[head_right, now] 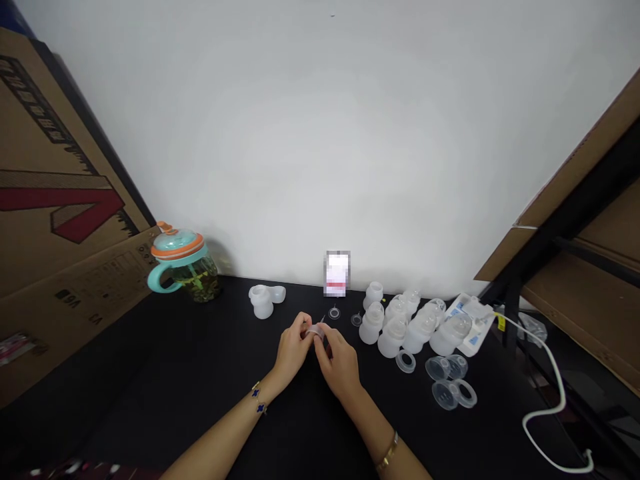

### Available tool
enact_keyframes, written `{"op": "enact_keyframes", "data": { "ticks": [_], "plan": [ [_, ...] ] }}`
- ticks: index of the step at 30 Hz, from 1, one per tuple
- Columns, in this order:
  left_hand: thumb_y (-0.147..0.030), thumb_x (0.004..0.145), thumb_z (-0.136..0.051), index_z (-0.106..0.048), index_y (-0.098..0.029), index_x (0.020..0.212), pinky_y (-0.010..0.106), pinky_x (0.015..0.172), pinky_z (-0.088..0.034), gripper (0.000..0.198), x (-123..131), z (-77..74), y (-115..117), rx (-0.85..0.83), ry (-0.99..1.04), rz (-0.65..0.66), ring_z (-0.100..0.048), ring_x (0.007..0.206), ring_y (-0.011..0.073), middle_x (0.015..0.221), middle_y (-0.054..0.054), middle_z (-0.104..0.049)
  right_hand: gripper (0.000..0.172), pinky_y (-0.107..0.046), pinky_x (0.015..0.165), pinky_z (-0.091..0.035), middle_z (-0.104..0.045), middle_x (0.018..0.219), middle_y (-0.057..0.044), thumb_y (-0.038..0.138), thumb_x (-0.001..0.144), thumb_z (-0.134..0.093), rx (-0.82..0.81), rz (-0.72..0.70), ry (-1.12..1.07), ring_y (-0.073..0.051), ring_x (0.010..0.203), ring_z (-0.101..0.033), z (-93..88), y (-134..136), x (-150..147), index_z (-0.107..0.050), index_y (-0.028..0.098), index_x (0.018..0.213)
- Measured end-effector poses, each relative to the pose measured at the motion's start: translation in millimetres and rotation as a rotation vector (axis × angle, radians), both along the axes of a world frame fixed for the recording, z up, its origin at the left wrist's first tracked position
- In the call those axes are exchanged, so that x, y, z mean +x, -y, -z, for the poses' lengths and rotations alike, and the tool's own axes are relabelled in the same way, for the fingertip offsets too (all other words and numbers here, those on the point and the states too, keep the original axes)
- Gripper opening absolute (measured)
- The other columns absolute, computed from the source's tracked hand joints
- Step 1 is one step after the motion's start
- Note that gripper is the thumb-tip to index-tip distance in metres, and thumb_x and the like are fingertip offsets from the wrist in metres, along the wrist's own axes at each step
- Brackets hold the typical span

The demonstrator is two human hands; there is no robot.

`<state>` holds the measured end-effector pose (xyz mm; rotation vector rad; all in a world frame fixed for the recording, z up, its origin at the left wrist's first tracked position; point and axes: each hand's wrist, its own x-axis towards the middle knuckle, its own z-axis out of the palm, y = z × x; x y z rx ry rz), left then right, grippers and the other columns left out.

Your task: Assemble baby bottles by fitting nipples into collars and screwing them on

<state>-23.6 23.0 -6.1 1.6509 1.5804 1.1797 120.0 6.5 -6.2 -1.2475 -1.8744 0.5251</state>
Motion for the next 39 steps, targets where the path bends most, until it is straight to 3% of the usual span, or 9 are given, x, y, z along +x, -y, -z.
{"op": "enact_keyframes", "data": {
  "ticks": [7, 10, 15, 20, 25, 32, 39],
  "plan": [
    [-0.023, 0.087, -0.051, -0.046, -0.024, 0.083, 0.024, 0.056, -0.029, 0.006, 1, 1.8, 2, -0.005, 0.048, -0.026, -0.048, 0.055, 0.0133, 0.061, -0.007, -0.054, 0.034, -0.028, 0.062, -0.049, -0.07, 0.1, -0.005, 0.041, 0.099, -0.049, -0.041, -0.04, -0.122, -0.015, 0.066, -0.061, 0.1, 0, -1, -0.062, 0.025, 0.126],
    [-0.025, 0.088, -0.051, -0.047, -0.024, 0.088, 0.022, 0.055, -0.034, 0.004, 2, -0.7, 3, -0.002, 0.192, 0.022, -0.051, 0.053, 0.0129, 0.06, -0.007, -0.056, 0.035, -0.027, 0.06, -0.049, -0.07, 0.103, -0.005, 0.043, 0.098, -0.051, -0.093, -0.046, -0.255, -0.015, 0.065, -0.06, -2.0, 1, -1, -0.061, 0.026, 0.127],
    [-0.043, 0.084, -0.062, -0.046, -0.023, 0.088, 0.019, 0.044, -0.033, 0.026, 6, 0.9, -2, -0.06, 0.467, 0.068, -0.049, 0.045, 0.0111, 0.055, -0.008, -0.055, 0.044, -0.025, 0.049, -0.045, -0.068, 0.1, -0.006, 0.05, 0.096, -0.052, -0.217, -0.033, -0.54, -0.012, 0.056, -0.056, -2.0, -2, -3, -0.054, 0.023, 0.131],
    [-0.041, 0.076, -0.064, -0.05, -0.02, 0.076, 0.018, 0.04, -0.033, 0.026, 10, 7.3, -7, -0.186, 0.604, 0.15, -0.046, 0.039, 0.0092, 0.047, -0.006, -0.053, 0.051, -0.023, 0.042, -0.04, -0.068, 0.098, -0.006, 0.056, 0.087, -0.063, -0.312, -0.002, -0.699, -0.011, 0.054, -0.055, -2.7, -8, -2, -0.06, 0.022, 0.125],
    [-0.044, 0.076, -0.062, -0.053, -0.018, 0.069, 0.018, 0.041, -0.035, 0.028, 14, 4.7, -5, -0.251, 0.603, 0.234, -0.05, 0.041, 0.0086, 0.052, -0.002, -0.058, 0.044, -0.023, 0.044, -0.04, -0.06, 0.062, 0.0, 0.058, 0.081, -0.069, -0.366, -0.002, -0.733, -0.013, 0.052, -0.053, -4.9, -13, 1, -0.072, 0.018, 0.1],
    [-0.048, 0.084, -0.056, -0.062, -0.015, 0.074, 0.019, 0.041, -0.034, 0.034, 17, 9.7, -4, -0.206, 0.482, 0.315, -0.052, 0.044, 0.009, 0.063, 0.002, -0.065, 0.039, -0.024, 0.046, -0.039, -0.057, 0.058, 0.001, 0.055, 0.077, -0.074, -0.384, 0.062, -0.796, -0.012, 0.05, -0.049, -6.0, -18, 7, -0.074, 0.018, 0.088],
    [-0.047, 0.092, -0.049, -0.067, -0.016, 0.084, 0.019, 0.043, -0.036, 0.036, 22, 7.2, 5, -0.152, 0.406, 0.42, -0.052, 0.046, 0.009, 0.067, 0.002, -0.066, 0.039, -0.023, 0.044, -0.038, -0.061, 0.068, 0.0, 0.057, 0.076, -0.074, -0.413, 0.102, -0.886, -0.011, 0.052, -0.046, -5.4, -21, 10, -0.075, 0.019, 0.084]
  ]
}}
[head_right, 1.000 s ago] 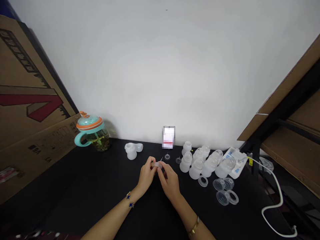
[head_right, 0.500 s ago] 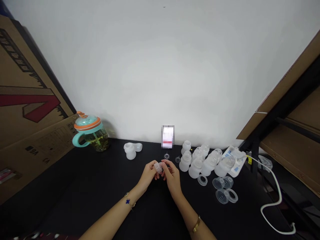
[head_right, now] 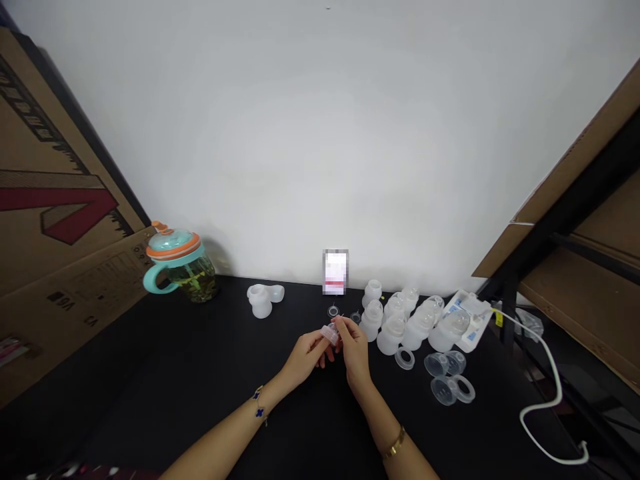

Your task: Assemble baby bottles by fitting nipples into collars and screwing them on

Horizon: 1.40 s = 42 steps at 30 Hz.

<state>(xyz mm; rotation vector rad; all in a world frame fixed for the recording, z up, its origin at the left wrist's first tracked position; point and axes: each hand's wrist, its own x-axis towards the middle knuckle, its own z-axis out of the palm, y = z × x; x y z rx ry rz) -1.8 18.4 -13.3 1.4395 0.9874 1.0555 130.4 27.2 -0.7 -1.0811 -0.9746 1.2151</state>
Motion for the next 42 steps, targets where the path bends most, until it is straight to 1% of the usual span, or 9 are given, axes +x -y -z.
{"op": "enact_keyframes", "data": {
  "ticks": [4, 9, 12, 20, 25, 30, 35, 42],
  "plan": [
    [-0.048, 0.091, -0.051, -0.066, -0.015, 0.081, 0.019, 0.042, -0.035, 0.037, 1.8, -0.1, -0.6, -0.028, 0.028, 0.017, -0.051, 0.044, 0.0084, 0.065, 0.001, -0.064, 0.041, -0.023, 0.045, -0.039, -0.062, 0.076, -0.001, 0.058, 0.077, -0.073, 0.014, -0.008, -0.015, -0.011, 0.054, -0.048, -2.0, 1.3, -0.2, -0.077, 0.019, 0.089],
    [-0.054, 0.089, -0.052, -0.064, -0.015, 0.077, 0.019, 0.04, -0.033, 0.042, 0.9, 1.8, -4.3, -0.087, 0.075, -0.018, -0.049, 0.041, 0.008, 0.062, 0.001, -0.063, 0.044, -0.025, 0.046, -0.041, -0.067, 0.084, -0.004, 0.058, 0.077, -0.072, -0.001, -0.051, -0.038, -0.012, 0.056, -0.05, -6.0, 3.5, -1.0, -0.078, 0.02, 0.097],
    [-0.053, 0.088, -0.053, -0.064, -0.015, 0.076, 0.019, 0.04, -0.033, 0.041, 0.1, 1.5, -5.1, -0.091, 0.075, -0.033, -0.05, 0.041, 0.0083, 0.061, 0.001, -0.063, 0.042, -0.025, 0.047, -0.042, -0.07, 0.089, -0.006, 0.056, 0.077, -0.074, 0.009, -0.069, -0.024, -0.012, 0.056, -0.051, -6.9, 4.1, -1.0, -0.078, 0.02, 0.097],
    [-0.049, 0.089, -0.053, -0.065, -0.015, 0.076, 0.019, 0.041, -0.034, 0.038, -1.3, 2.3, -5.4, -0.079, 0.064, -0.035, -0.05, 0.042, 0.0083, 0.062, 0.001, -0.063, 0.036, -0.025, 0.049, -0.043, -0.071, 0.092, -0.006, 0.053, 0.079, -0.073, 0.043, -0.097, -0.011, -0.014, 0.061, -0.054, -4.4, 3.1, 0.0, -0.079, 0.021, 0.095],
    [-0.048, 0.088, -0.053, -0.064, -0.015, 0.076, 0.019, 0.041, -0.034, 0.036, -0.6, 4.3, -5.6, -0.076, 0.069, -0.043, -0.05, 0.042, 0.0085, 0.061, 0.001, -0.063, 0.036, -0.026, 0.05, -0.043, -0.07, 0.09, -0.005, 0.054, 0.078, -0.073, 0.042, -0.094, -0.008, -0.014, 0.06, -0.053, -5.5, 3.5, 0.0, -0.079, 0.022, 0.093],
    [-0.05, 0.087, -0.054, -0.063, -0.015, 0.075, 0.019, 0.04, -0.034, 0.038, 0.4, 3.1, -4.8, -0.087, 0.076, -0.039, -0.05, 0.042, 0.0084, 0.061, 0.001, -0.063, 0.038, -0.026, 0.05, -0.043, -0.071, 0.089, -0.006, 0.054, 0.076, -0.075, 0.044, -0.082, 0.002, -0.014, 0.061, -0.054, -5.5, 3.6, -0.4, -0.08, 0.021, 0.092],
    [-0.053, 0.087, -0.052, -0.063, -0.015, 0.076, 0.019, 0.04, -0.034, 0.041, 1.8, 2.2, -3.9, -0.093, 0.075, -0.015, -0.05, 0.042, 0.0087, 0.061, 0.002, -0.063, 0.038, -0.026, 0.049, -0.042, -0.07, 0.08, -0.005, 0.053, 0.075, -0.076, 0.022, -0.084, 0.01, -0.013, 0.055, -0.05, -4.0, 3.1, -0.4, -0.08, 0.019, 0.092],
    [-0.055, 0.087, -0.054, -0.064, -0.016, 0.075, 0.019, 0.041, -0.034, 0.042, 1.2, 0.2, -3.4, -0.115, 0.065, -0.017, -0.05, 0.043, 0.0087, 0.061, 0.001, -0.062, 0.037, -0.025, 0.047, -0.041, -0.07, 0.085, -0.005, 0.051, 0.074, -0.077, -0.029, -0.079, -0.066, -0.013, 0.056, -0.051, -2.6, 2.0, -0.7, -0.08, 0.02, 0.093]
  ]
}}
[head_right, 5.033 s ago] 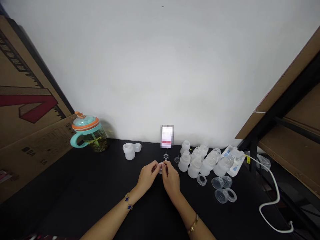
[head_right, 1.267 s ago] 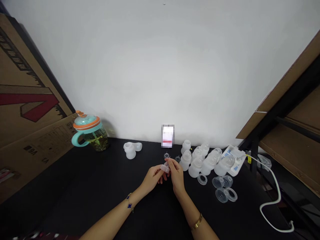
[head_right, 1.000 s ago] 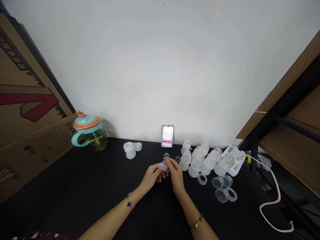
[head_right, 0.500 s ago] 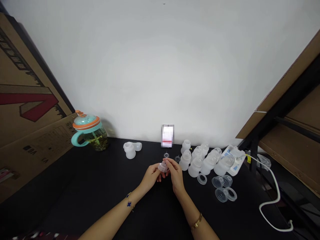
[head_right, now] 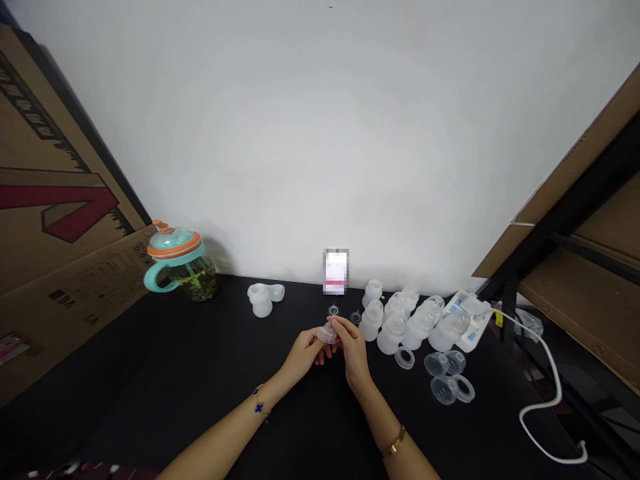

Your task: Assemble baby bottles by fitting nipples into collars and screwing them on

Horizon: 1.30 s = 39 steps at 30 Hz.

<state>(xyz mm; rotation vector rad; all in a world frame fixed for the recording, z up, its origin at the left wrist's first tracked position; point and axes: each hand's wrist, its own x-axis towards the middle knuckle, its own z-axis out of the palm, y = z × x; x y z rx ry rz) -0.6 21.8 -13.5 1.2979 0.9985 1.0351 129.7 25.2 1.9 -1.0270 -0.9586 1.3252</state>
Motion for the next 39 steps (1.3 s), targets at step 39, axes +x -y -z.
{"op": "enact_keyframes", "data": {
  "ticks": [39],
  "plan": [
    [-0.048, 0.091, -0.051, -0.065, -0.017, 0.078, 0.021, 0.045, -0.035, 0.037, -8.8, -4.5, -1.3, 0.098, -0.099, -0.218, -0.05, 0.045, 0.0103, 0.061, 0.0, -0.062, 0.043, -0.026, 0.055, -0.052, -0.07, 0.112, -0.008, 0.049, 0.075, -0.078, 0.015, 0.034, 0.003, -0.022, 0.088, -0.063, -2.0, 3.4, -6.4, -0.075, 0.023, 0.109]
  ]
}}
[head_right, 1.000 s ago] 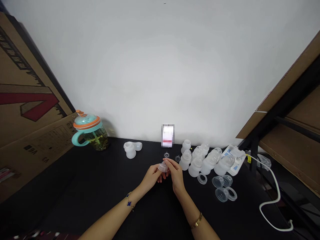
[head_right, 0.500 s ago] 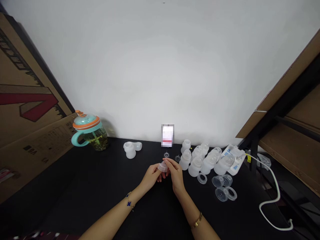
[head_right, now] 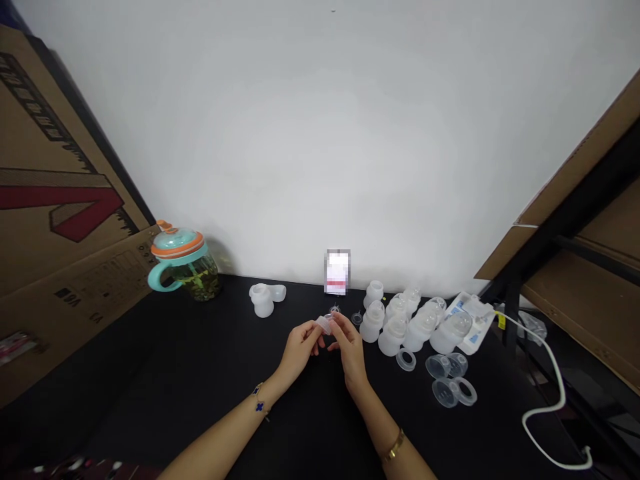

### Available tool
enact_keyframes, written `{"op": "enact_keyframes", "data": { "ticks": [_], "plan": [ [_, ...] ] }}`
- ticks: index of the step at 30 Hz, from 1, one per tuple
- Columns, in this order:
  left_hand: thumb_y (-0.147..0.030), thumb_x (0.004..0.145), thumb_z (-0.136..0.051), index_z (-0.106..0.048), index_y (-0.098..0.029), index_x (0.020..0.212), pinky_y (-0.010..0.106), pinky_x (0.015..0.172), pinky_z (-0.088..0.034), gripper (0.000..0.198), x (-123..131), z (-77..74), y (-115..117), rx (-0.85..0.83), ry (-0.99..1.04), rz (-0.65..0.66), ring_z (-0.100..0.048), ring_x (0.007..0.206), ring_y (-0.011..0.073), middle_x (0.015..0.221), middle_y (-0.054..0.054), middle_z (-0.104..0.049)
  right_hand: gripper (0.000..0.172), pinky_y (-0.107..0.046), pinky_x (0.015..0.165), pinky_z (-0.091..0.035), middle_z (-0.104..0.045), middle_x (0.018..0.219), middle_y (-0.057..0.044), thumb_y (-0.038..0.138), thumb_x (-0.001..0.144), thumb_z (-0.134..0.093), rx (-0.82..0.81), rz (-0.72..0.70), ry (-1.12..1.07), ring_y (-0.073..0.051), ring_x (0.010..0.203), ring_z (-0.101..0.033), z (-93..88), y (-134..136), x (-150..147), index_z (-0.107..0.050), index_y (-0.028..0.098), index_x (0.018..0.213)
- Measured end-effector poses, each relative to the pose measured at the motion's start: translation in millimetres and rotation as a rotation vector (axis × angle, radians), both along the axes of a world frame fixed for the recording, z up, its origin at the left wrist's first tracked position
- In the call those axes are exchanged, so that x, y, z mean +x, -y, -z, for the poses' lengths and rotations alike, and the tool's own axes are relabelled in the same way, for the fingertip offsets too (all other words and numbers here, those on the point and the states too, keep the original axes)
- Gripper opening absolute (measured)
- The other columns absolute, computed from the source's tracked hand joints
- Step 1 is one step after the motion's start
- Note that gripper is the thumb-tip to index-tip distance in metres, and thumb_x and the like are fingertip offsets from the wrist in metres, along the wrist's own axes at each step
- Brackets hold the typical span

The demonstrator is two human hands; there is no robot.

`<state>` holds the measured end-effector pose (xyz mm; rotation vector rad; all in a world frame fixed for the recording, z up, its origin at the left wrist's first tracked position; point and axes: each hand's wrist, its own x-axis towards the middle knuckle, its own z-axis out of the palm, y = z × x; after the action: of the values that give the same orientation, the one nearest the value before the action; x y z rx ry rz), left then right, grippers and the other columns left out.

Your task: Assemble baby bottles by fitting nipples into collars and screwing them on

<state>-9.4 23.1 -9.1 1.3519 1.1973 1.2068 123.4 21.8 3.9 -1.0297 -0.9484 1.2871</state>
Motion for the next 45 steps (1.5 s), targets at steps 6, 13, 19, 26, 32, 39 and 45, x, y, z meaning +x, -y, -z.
{"op": "enact_keyframes", "data": {
  "ticks": [6, 13, 19, 26, 32, 39, 45],
  "plan": [
    [-0.046, 0.096, -0.048, -0.069, -0.02, 0.082, 0.023, 0.057, -0.039, 0.036, -8, -10.1, 5, 0.143, -0.258, -0.084, -0.058, 0.057, 0.0136, 0.067, -0.001, -0.067, 0.049, -0.025, 0.053, -0.052, -0.072, 0.101, -0.005, 0.045, 0.07, -0.083, -0.039, -0.052, 0.002, -0.02, 0.081, -0.063, 0.9, 1, -3, -0.071, 0.025, 0.113],
    [-0.036, 0.099, -0.045, -0.071, -0.024, 0.091, 0.025, 0.062, -0.037, 0.03, -13, -15.6, 8, 0.276, -0.503, -0.139, -0.06, 0.065, 0.0149, 0.077, 0.0, -0.071, 0.044, -0.026, 0.053, -0.052, -0.07, 0.104, -0.005, 0.047, 0.072, -0.082, -0.027, -0.072, -0.049, -0.019, 0.081, -0.061, 0.2, 2, -2, -0.074, 0.024, 0.108],
    [-0.036, 0.095, -0.054, -0.071, -0.024, 0.092, 0.024, 0.06, -0.038, 0.021, -13, -19.1, 8, 0.329, -0.528, -0.13, -0.059, 0.062, 0.014, 0.076, 0.0, -0.07, 0.039, -0.023, 0.051, -0.05, -0.069, 0.098, -0.005, 0.048, 0.072, -0.082, -0.053, -0.071, -0.086, -0.017, 0.079, -0.058, 2.6, 0, -1, -0.076, 0.022, 0.102],
    [-0.03, 0.094, -0.054, -0.068, -0.022, 0.1, 0.029, 0.076, -0.049, 0.016, -31, -26.4, 6, 0.57, -0.506, -0.223, -0.065, 0.083, 0.0184, 0.092, 0.005, -0.072, 0.04, -0.023, 0.047, -0.046, -0.069, 0.096, -0.004, 0.051, 0.072, -0.081, -0.148, 0.001, -0.19, -0.015, 0.07, -0.057, 6.8, -5, 3, -0.075, 0.022, 0.099],
    [-0.038, 0.092, -0.059, -0.058, -0.02, 0.126, 0.047, 0.115, -0.031, 0.038, -59, -28.0, -15, 0.579, -0.579, -0.846, -0.045, 0.135, 0.0295, 0.137, 0.015, -0.056, 0.037, -0.023, 0.047, -0.045, -0.069, 0.093, -0.003, 0.051, 0.075, -0.079, -0.189, -0.021, -0.219, -0.015, 0.068, -0.056, 5.8, -3, 2, -0.073, 0.022, 0.096],
    [-0.041, 0.084, -0.067, -0.028, -0.02, 0.15, 0.061, 0.118, -0.02, 0.08, -88, -9.3, -41, 0.096, -0.582, -0.965, -0.021, 0.15, 0.0362, 0.155, 0.019, -0.037, 0.035, -0.023, 0.046, -0.044, -0.067, 0.087, -0.001, 0.051, 0.074, -0.079, -0.197, -0.032, -0.216, -0.014, 0.066, -0.056, 3.9, -2, 1, -0.072, 0.022, 0.093],
    [-0.039, 0.082, -0.069, -0.04, -0.019, 0.14, 0.064, 0.116, -0.018, 0.068, -95, 1.6, -48, -0.094, -0.535, -0.908, -0.022, 0.15, 0.0365, 0.153, 0.02, -0.041, 0.035, -0.024, 0.046, -0.043, -0.069, 0.088, -0.001, 0.051, 0.075, -0.078, -0.202, -0.038, -0.213, -0.013, 0.064, -0.056, 6.1, -3, 2, -0.072, 0.023, 0.095]
  ]
}}
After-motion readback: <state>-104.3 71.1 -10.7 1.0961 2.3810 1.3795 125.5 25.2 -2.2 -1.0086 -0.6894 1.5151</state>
